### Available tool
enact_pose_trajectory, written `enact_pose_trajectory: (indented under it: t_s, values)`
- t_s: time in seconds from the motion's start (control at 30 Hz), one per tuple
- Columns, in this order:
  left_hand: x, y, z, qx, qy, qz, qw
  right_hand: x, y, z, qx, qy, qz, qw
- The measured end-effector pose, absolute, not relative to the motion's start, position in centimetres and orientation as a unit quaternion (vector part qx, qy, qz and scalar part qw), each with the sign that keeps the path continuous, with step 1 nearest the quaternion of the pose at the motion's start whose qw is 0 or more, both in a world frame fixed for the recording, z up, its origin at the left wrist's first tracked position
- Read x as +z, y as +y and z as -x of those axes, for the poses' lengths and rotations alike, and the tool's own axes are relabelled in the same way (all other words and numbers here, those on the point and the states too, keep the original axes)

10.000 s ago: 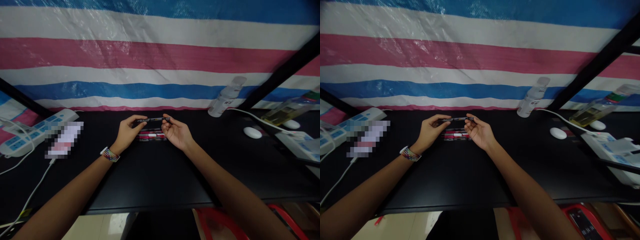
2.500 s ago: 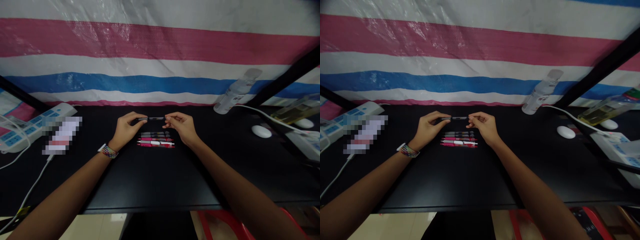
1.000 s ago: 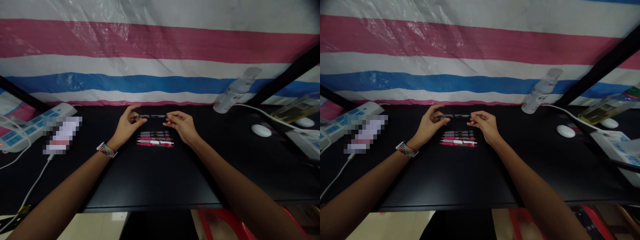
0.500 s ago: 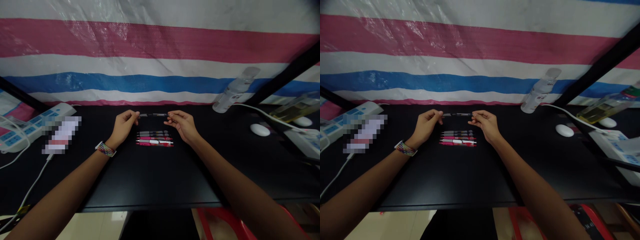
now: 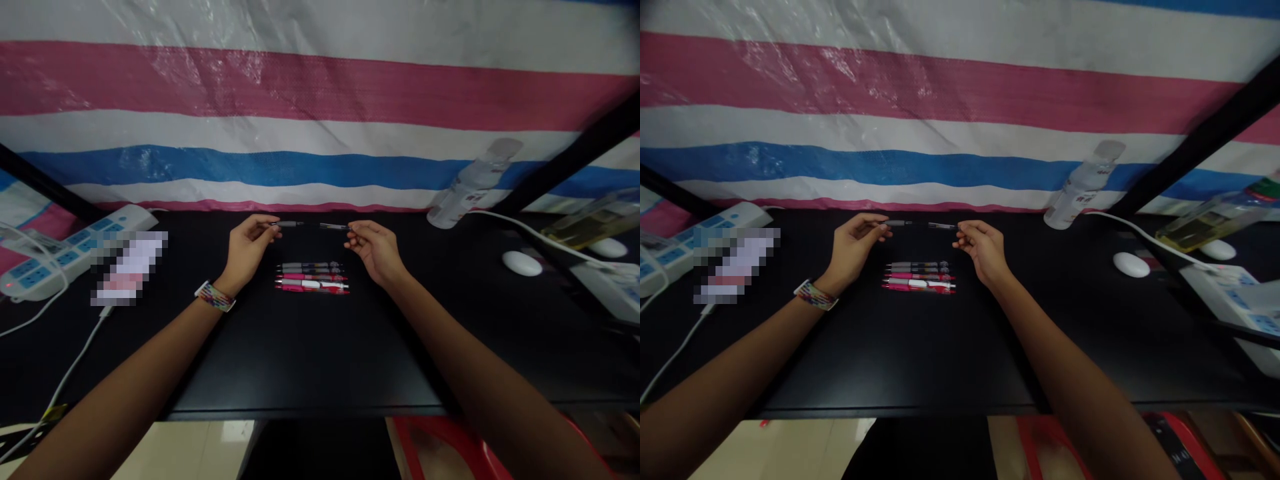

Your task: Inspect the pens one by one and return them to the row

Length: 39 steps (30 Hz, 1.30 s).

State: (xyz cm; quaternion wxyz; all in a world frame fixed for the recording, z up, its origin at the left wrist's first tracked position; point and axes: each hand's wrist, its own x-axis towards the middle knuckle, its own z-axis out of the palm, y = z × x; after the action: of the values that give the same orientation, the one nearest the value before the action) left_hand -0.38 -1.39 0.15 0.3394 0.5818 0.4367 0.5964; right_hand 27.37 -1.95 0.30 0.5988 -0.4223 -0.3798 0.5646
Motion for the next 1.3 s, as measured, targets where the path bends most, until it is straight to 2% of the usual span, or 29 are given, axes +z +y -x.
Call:
enact_pose_trajectory:
  t_s: [0.63,0.87,1.17,1.3]
  values:
    - [0.6,-1.8,0.3,0.583,0.445,-0.588,0.341,0.1,-1.9,-27.4,0.543,-0.387,0.428,0.609]
    - [0.3,-2.2,0.3,0.528,0.442,-0.623,0.370,0.1,-2.8,-26.4,0.550,-0.485,0.405,0.546]
    - [1.2,-2.6,0.3,0.492,0.461,-0.652,0.346,0.2,-2.9,-26.8,0.554,-0.488,0.385,0.554]
    - [1.0,-2.6,0.1,0.518,0.431,-0.648,0.355,0.5,-3.0,-26.4,0.565,-0.467,0.380,0.564]
